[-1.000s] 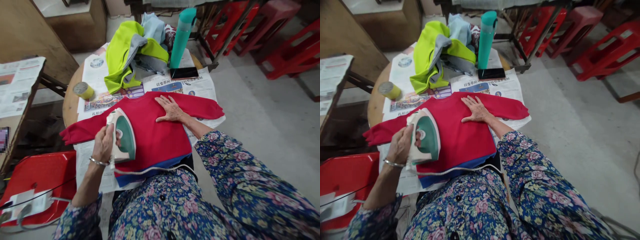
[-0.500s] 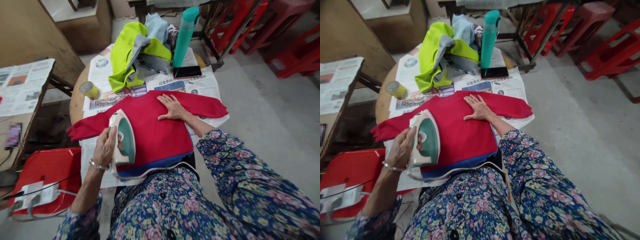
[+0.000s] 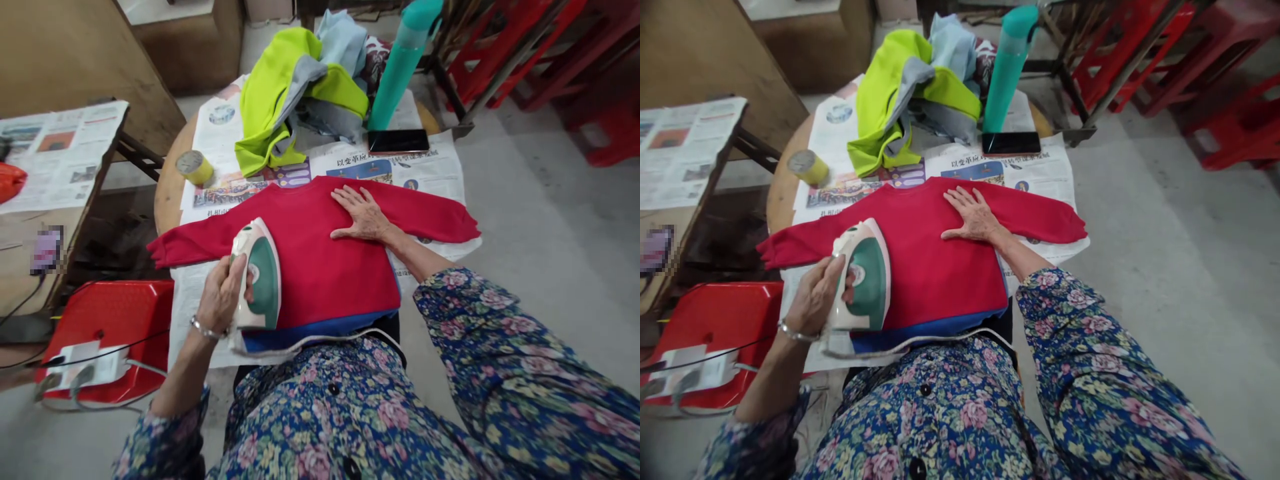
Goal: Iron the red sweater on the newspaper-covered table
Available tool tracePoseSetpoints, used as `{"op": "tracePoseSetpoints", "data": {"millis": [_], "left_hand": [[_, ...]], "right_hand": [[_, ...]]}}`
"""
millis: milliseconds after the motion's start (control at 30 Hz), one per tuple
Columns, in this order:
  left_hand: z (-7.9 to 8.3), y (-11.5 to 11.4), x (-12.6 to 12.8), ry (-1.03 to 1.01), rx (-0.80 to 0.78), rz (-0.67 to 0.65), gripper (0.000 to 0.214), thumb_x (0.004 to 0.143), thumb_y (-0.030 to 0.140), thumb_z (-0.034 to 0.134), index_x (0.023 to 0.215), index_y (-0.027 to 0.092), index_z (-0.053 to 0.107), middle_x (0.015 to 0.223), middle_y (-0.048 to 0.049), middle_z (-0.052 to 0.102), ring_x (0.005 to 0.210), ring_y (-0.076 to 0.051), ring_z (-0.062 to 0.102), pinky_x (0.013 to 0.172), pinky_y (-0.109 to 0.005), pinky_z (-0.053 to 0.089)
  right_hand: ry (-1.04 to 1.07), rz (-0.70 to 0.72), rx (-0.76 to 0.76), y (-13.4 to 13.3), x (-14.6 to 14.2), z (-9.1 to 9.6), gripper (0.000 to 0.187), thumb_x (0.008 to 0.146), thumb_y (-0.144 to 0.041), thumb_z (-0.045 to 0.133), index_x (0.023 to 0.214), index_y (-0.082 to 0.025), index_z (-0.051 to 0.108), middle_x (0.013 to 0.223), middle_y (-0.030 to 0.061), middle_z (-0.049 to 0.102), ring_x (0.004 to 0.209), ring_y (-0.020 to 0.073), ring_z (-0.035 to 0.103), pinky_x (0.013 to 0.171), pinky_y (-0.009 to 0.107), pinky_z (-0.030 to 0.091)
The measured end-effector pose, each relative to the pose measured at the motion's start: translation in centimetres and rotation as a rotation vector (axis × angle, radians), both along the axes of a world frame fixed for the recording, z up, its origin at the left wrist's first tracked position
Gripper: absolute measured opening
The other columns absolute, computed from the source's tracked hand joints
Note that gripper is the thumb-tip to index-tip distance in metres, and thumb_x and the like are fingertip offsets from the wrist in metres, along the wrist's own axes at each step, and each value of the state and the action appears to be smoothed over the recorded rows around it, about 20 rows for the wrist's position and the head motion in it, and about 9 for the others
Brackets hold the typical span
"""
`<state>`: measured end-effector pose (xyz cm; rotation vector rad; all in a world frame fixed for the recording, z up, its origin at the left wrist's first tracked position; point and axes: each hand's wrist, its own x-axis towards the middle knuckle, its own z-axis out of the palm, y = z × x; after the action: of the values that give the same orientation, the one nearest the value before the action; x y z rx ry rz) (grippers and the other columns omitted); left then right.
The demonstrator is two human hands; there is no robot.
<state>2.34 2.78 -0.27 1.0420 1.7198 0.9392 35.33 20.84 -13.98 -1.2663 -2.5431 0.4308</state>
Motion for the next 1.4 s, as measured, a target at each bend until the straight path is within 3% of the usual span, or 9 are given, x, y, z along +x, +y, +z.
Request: {"op": "tracePoseSetpoints", "data": {"millis": [167, 267, 500, 667, 833, 967, 1100, 1233, 1400], "left_hand": [[0.0, 7.6, 0.9, -0.119, 0.033, 0.115, 0.042, 0.095, 0.054, 0.076, 0.079, 0.026, 0.049, 0.055, 0.0066, 0.054, 0.039, -0.010, 0.047, 0.038, -0.020, 0.043], [0.1, 9.3, 1.8, -0.110, 0.051, 0.124, 0.037, 0.102, 0.047, 0.068, 0.079, 0.026, 0.048, 0.056, 0.0069, 0.053, 0.039, -0.009, 0.046, 0.039, -0.020, 0.043], [-0.1, 1.4, 1.9, 0.023, 0.056, -0.059, 0.045, 0.100, 0.057, 0.066, 0.071, 0.026, 0.050, 0.052, 0.0050, 0.053, 0.042, -0.012, 0.051, 0.046, -0.024, 0.044], [1.4, -4.0, 1.9, 0.155, -0.008, -0.216, 0.040, 0.097, 0.057, 0.060, 0.071, 0.027, 0.055, 0.048, 0.0046, 0.055, 0.044, -0.016, 0.054, 0.054, -0.028, 0.049], [2.5, -3.6, 2.9, 0.142, -0.077, -0.407, 0.036, 0.094, 0.057, 0.059, 0.073, 0.028, 0.053, 0.047, 0.0061, 0.053, 0.043, -0.015, 0.053, 0.050, -0.027, 0.045], [1.2, -0.8, 3.5, 0.093, -0.055, -0.465, 0.037, 0.097, 0.056, 0.059, 0.075, 0.027, 0.055, 0.049, 0.0058, 0.054, 0.041, -0.014, 0.052, 0.049, -0.027, 0.045], [-0.3, 3.7, 3.8, 0.001, 0.014, -0.367, 0.037, 0.098, 0.050, 0.062, 0.073, 0.025, 0.053, 0.054, 0.0051, 0.054, 0.041, -0.012, 0.051, 0.045, -0.025, 0.044], [0.6, 8.4, 3.8, -0.076, -0.005, -0.067, 0.033, 0.100, 0.039, 0.066, 0.074, 0.025, 0.051, 0.058, 0.0058, 0.054, 0.040, -0.009, 0.045, 0.042, -0.025, 0.041], [2.1, 8.3, 1.6, 0.010, 0.027, 0.087, 0.044, 0.094, 0.058, 0.074, 0.076, 0.027, 0.049, 0.060, 0.0062, 0.053, 0.045, -0.010, 0.046, 0.045, -0.028, 0.042]], "right_hand": [[0.013, -0.003, 0.003, -0.1, 0.1, 0.1, 0.121, 0.087, -0.098, 0.054, 0.179, -0.021, 0.035, 0.183, 0.0146, 0.038, 0.171, 0.0431, 0.029, 0.139, 0.072, 0.015], [0.016, 0.002, -0.002, -0.1, 0.2, 0.2, 0.121, 0.088, -0.099, 0.053, 0.179, -0.021, 0.036, 0.182, 0.0156, 0.039, 0.171, 0.0428, 0.030, 0.139, 0.073, 0.016], [0.027, 0.009, -0.004, 0.0, 0.3, 0.0, 0.122, 0.087, -0.100, 0.052, 0.179, -0.020, 0.036, 0.182, 0.0164, 0.040, 0.171, 0.0442, 0.030, 0.138, 0.075, 0.016], [0.042, 0.008, 0.006, 0.0, 0.3, -0.1, 0.120, 0.087, -0.098, 0.055, 0.179, -0.024, 0.035, 0.182, 0.0145, 0.040, 0.171, 0.0449, 0.030, 0.138, 0.076, 0.015], [0.017, 0.002, -0.013, 0.2, 0.0, 0.1, 0.122, 0.087, -0.099, 0.055, 0.180, -0.022, 0.034, 0.183, 0.0146, 0.037, 0.172, 0.0433, 0.028, 0.139, 0.073, 0.014], [0.017, -0.004, -0.036, 0.2, -0.2, 0.5, 0.127, 0.085, -0.104, 0.049, 0.179, -0.019, 0.035, 0.183, 0.0164, 0.037, 0.172, 0.0422, 0.027, 0.140, 0.071, 0.013], [0.031, 0.000, -0.045, 0.2, -0.2, 0.6, 0.129, 0.084, -0.106, 0.046, 0.179, -0.020, 0.035, 0.183, 0.0156, 0.037, 0.173, 0.0411, 0.026, 0.140, 0.070, 0.011], [0.030, -0.003, -0.037, 0.2, -0.3, 0.7, 0.126, 0.085, -0.105, 0.047, 0.179, -0.022, 0.035, 0.183, 0.0148, 0.038, 0.172, 0.0416, 0.027, 0.140, 0.071, 0.011], [0.014, -0.007, -0.030, 0.2, -0.6, 0.8, 0.129, 0.084, -0.105, 0.048, 0.179, -0.019, 0.034, 0.184, 0.0152, 0.036, 0.172, 0.0413, 0.027, 0.141, 0.068, 0.012]]}}
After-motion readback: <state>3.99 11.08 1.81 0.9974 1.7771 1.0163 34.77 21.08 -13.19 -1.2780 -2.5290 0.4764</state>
